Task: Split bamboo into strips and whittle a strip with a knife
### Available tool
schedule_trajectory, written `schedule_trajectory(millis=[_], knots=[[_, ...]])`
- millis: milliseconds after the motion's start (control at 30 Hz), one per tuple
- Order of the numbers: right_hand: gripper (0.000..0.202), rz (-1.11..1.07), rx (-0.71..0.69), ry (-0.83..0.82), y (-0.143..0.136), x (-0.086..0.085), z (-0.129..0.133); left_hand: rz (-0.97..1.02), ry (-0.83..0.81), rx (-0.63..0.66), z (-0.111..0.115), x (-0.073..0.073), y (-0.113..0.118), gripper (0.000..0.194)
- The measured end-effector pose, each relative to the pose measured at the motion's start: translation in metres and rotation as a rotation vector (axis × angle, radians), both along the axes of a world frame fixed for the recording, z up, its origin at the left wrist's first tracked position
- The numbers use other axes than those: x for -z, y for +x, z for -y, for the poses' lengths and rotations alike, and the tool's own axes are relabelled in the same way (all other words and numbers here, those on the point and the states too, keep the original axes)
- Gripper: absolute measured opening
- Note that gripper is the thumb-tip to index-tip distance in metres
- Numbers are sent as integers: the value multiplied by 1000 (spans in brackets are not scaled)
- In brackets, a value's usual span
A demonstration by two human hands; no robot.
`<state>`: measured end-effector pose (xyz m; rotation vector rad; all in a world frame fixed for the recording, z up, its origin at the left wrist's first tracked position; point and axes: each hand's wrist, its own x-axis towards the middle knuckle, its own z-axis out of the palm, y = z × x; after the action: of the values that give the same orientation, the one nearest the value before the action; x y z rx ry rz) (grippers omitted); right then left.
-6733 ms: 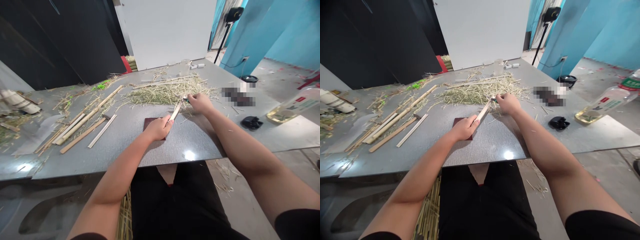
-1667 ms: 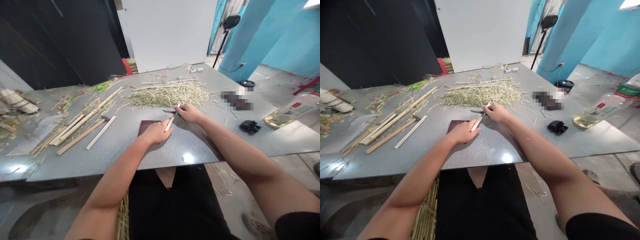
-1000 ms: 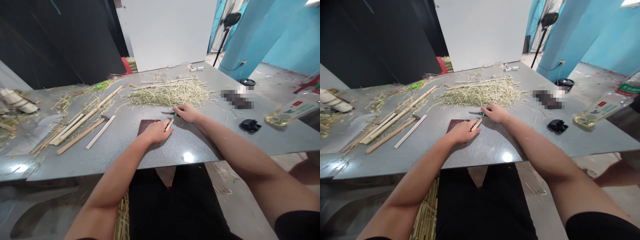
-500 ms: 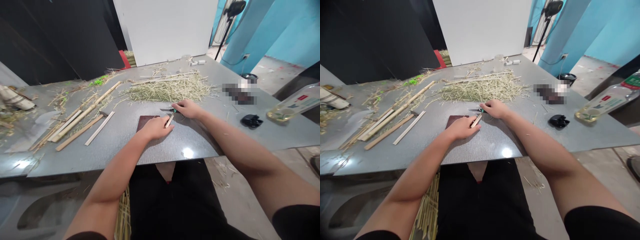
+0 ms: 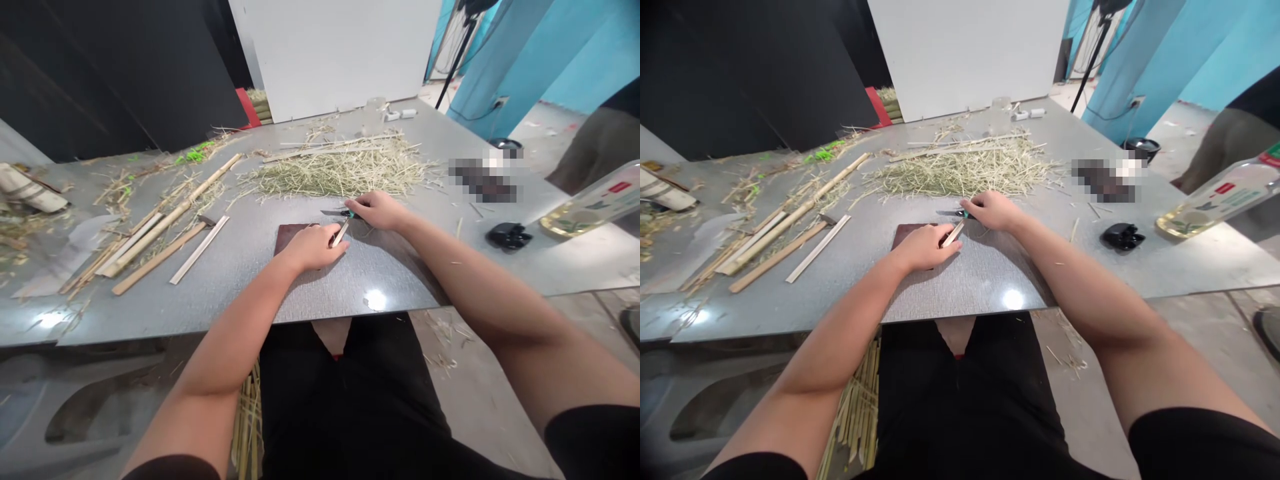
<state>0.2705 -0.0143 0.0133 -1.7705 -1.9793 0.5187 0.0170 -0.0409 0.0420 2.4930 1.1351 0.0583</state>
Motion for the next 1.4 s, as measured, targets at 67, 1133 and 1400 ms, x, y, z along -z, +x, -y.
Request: schedule_trajectory(millis=[67, 1133, 1400], knots=[[86, 2, -4, -2, 0, 1, -1, 1, 4, -6, 0, 1, 0, 44], [78, 68, -17, -80, -4, -7, 4, -68, 1, 14, 0, -1, 1, 47], [78, 70, -19, -98, -5, -12, 7, -63, -16, 21, -2, -1, 1, 46]])
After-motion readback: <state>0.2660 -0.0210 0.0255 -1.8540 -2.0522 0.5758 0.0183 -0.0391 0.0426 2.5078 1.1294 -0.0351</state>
